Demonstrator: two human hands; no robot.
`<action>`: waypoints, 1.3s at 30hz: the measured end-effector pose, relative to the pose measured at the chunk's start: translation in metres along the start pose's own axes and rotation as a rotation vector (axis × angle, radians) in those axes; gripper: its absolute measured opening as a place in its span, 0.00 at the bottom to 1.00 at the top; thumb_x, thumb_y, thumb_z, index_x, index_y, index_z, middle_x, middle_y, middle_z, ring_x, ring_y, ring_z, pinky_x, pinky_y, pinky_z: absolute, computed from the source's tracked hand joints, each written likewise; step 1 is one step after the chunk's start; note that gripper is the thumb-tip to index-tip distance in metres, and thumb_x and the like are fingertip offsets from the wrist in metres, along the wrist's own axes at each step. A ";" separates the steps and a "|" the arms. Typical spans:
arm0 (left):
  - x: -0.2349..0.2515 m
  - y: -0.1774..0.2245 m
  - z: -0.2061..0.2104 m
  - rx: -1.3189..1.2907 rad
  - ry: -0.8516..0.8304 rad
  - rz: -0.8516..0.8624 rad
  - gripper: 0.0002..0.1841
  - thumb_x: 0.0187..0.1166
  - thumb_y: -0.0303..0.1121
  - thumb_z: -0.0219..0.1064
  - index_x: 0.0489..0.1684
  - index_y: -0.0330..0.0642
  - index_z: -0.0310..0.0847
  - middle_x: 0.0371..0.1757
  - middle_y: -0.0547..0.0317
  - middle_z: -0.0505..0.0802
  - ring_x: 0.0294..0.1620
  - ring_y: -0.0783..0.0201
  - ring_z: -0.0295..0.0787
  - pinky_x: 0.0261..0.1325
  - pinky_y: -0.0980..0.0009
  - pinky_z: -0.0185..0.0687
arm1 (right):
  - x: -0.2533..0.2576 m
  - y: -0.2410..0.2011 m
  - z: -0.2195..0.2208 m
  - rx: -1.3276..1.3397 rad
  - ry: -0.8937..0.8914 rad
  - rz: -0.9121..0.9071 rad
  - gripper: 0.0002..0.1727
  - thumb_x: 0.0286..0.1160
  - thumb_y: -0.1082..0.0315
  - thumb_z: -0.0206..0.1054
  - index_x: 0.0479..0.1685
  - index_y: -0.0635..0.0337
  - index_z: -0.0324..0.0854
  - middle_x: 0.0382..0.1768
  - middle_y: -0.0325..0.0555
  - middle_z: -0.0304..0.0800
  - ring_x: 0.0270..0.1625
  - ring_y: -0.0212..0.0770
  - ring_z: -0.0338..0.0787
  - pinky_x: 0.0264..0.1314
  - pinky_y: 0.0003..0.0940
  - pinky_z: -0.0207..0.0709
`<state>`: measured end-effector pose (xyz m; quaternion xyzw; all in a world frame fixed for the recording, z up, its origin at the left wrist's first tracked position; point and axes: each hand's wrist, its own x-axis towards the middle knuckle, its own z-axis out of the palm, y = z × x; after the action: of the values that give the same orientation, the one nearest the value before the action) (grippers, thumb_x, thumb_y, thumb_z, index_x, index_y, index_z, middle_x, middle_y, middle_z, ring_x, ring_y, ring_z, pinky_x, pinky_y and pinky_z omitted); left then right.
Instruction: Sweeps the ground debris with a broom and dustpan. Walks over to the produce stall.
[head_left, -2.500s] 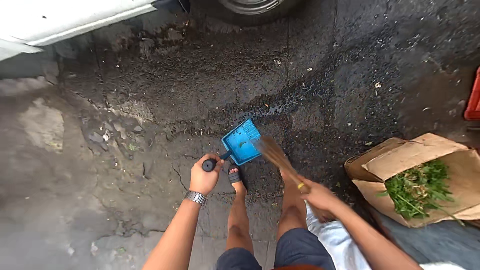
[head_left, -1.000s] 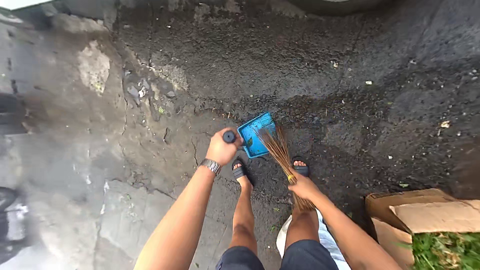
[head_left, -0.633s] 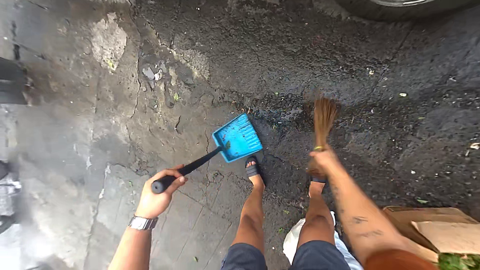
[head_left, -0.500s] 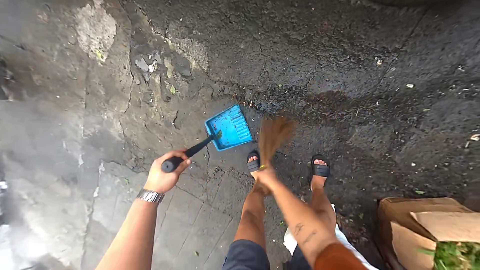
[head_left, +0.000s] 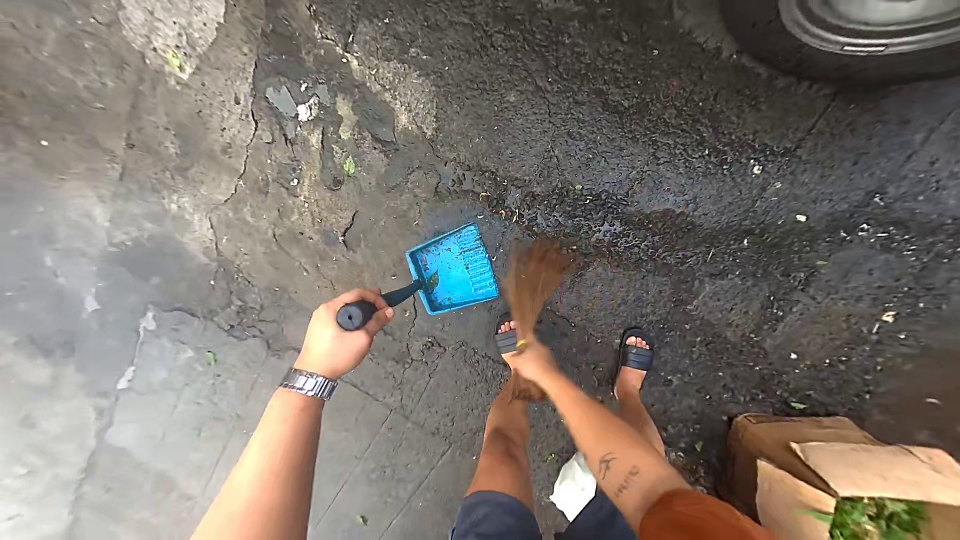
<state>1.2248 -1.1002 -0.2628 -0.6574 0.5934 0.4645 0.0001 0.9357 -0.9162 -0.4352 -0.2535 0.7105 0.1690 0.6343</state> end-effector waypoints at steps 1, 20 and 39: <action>0.000 -0.006 0.002 -0.032 0.017 -0.019 0.09 0.73 0.36 0.76 0.45 0.46 0.88 0.56 0.57 0.95 0.47 0.60 0.96 0.55 0.52 0.93 | -0.008 -0.011 0.018 -0.067 -0.071 -0.033 0.54 0.69 0.50 0.73 0.98 0.37 0.43 0.67 0.60 0.87 0.67 0.61 0.89 0.68 0.66 0.80; 0.025 -0.016 0.006 -0.391 0.211 -0.272 0.07 0.80 0.33 0.74 0.48 0.42 0.85 0.39 0.54 0.96 0.33 0.60 0.96 0.44 0.58 0.96 | -0.043 -0.029 -0.202 -0.124 0.085 -0.114 0.48 0.69 0.58 0.76 0.94 0.40 0.57 0.75 0.61 0.80 0.72 0.61 0.84 0.72 0.67 0.76; 0.020 0.011 0.020 -0.488 0.369 -0.377 0.09 0.75 0.31 0.72 0.48 0.37 0.86 0.50 0.50 0.96 0.38 0.58 0.98 0.46 0.61 0.98 | 0.043 -0.125 -0.248 -0.424 -0.205 -0.242 0.49 0.67 0.56 0.76 0.94 0.41 0.58 0.81 0.55 0.76 0.82 0.57 0.76 0.81 0.66 0.68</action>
<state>1.2012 -1.1081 -0.2807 -0.8089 0.3232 0.4576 -0.1784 0.8025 -1.1639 -0.4332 -0.4454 0.5556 0.2617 0.6515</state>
